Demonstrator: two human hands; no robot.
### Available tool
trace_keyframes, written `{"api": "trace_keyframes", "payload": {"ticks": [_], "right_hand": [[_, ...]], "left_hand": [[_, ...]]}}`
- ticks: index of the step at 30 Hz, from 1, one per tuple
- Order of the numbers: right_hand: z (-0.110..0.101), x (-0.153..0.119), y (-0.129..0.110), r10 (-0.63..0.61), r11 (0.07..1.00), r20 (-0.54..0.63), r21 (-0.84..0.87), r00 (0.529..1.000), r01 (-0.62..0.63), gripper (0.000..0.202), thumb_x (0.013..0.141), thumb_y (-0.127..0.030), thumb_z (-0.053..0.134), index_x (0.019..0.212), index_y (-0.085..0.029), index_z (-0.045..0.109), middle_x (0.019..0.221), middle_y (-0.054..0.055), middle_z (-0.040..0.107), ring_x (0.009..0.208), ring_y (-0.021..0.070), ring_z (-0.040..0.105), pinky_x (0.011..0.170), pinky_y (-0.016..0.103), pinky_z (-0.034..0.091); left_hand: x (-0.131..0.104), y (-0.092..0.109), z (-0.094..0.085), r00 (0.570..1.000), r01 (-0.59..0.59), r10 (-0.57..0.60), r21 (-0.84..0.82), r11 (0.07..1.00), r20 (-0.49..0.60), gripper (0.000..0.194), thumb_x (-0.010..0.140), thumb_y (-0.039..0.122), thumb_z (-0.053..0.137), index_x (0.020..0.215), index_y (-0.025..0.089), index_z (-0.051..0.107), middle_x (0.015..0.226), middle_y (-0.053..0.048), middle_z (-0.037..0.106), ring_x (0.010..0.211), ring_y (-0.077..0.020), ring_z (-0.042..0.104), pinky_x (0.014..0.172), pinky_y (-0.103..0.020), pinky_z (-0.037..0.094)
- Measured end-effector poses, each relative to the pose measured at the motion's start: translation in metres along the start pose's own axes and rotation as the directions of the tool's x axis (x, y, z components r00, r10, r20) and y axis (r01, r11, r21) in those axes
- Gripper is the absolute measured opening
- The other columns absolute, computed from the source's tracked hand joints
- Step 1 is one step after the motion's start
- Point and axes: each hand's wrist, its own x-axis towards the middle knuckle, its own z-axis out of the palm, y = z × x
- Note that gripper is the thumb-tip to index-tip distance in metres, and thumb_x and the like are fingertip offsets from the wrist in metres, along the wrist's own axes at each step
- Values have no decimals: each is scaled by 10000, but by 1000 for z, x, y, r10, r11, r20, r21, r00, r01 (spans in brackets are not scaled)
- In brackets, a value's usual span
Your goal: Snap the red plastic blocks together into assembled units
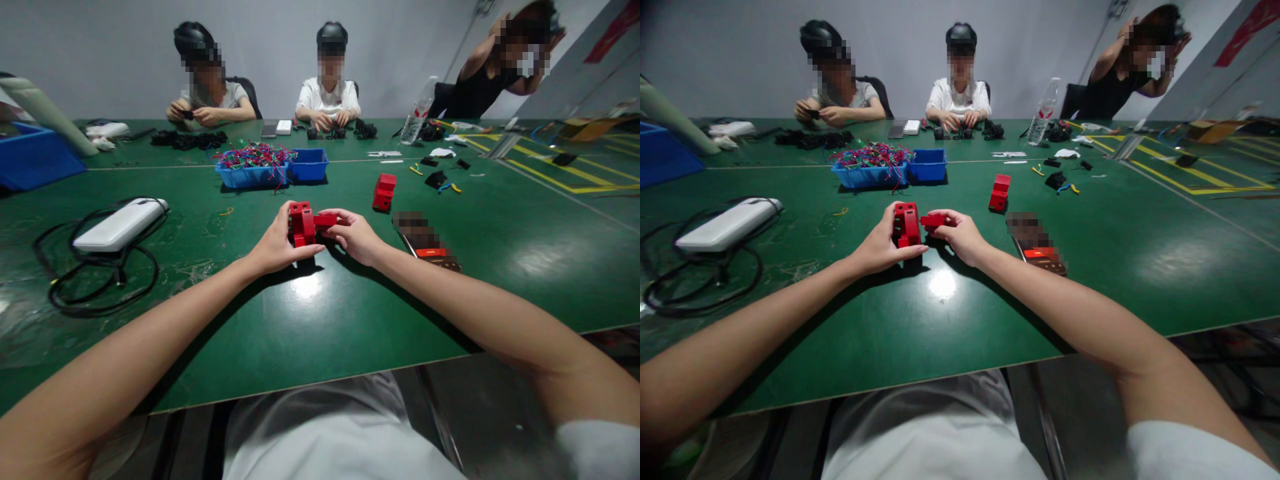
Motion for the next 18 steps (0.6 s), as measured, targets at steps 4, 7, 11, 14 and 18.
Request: {"api": "trace_keyframes", "payload": {"ticks": [4,7,11,14,18], "right_hand": [[-1,1,-2,23,999,3,46,1000,-24,313,597,-45,638,876,-180,684,848,21,728,892,161,674,928,338,528],[-1,1,-3,41,998,8,55,999,-41,184,688,-133,665,866,-175,675,840,32,708,878,167,670,930,352,534],[-2,0,-2,-1,999,-6,41,1000,2,399,651,-125,757,1017,-211,624,915,13,707,892,158,671,952,347,530],[-2,0,0,-6,1000,-35,21,999,7,581,602,-107,809,1117,-237,575,997,8,701,928,159,669,972,350,519],[-3,1,1,4,1000,-41,14,999,-4,469,571,-142,858,976,-188,628,972,32,719,901,162,674,943,339,520]], "left_hand": [[0,-1,0,1000,-11,11,9,1000,-4,939,673,499,824,1376,170,296,1320,-162,557,1217,-312,594,1039,-468,493],[0,0,0,1000,-10,10,6,1000,1,933,681,505,818,1378,171,296,1330,-162,553,1222,-310,593,1034,-456,498],[0,0,0,1000,-8,8,-3,1000,-3,949,677,512,819,1382,163,288,1349,-176,540,1238,-316,582,1044,-467,492],[0,0,-1,1000,-8,8,-8,1000,-4,944,673,519,818,1376,159,301,1337,-177,548,1235,-321,585,1053,-481,485],[-1,0,-1,1000,-6,6,-23,1000,-4,947,673,521,820,1379,160,303,1330,-179,556,1232,-321,587,1049,-489,491]]}}
